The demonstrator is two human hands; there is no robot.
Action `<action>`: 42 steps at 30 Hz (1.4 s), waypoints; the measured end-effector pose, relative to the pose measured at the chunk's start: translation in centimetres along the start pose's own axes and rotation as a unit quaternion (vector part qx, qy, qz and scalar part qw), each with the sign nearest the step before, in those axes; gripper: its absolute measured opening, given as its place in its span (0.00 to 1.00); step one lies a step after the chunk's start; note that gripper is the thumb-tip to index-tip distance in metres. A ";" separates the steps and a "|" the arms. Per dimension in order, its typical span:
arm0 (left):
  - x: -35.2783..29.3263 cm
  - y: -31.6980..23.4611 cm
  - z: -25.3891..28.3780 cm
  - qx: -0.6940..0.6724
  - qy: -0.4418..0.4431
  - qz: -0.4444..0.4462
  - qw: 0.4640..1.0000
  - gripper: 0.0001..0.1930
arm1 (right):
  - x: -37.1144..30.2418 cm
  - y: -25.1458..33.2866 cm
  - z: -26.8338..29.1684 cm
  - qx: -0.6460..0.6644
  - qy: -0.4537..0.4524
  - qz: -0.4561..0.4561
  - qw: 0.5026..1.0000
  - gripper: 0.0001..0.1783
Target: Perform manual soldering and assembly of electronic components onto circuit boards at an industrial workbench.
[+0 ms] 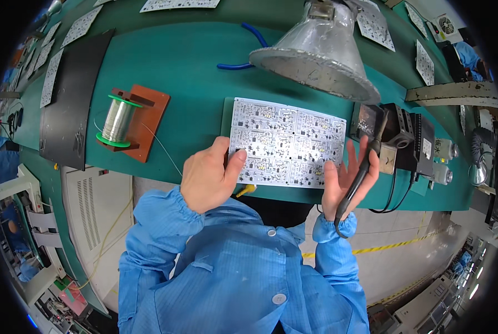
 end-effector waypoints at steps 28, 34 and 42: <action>-6.9 -5.7 -3.1 -0.226 -0.098 -0.292 0.924 0.12 | -7.5 5.4 -6.1 0.164 0.192 -0.024 0.967 0.33; -6.9 -3.9 -2.9 -0.166 -0.020 -0.222 0.961 0.08 | -6.7 4.2 -6.0 0.153 0.173 -0.042 0.972 0.33; -6.3 0.2 1.1 -0.156 -0.087 -0.099 0.979 0.04 | -4.2 3.5 -3.9 0.050 0.132 0.011 0.990 0.30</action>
Point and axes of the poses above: each hand's wrist, its own x-axis towards the middle knuckle, its own z-axis out of the back of the hand, y = z × x, the point moved 9 cm from there along x, towards the middle knuckle, and after that the axes turned 5 degrees about -x, right-handed, at the moved point
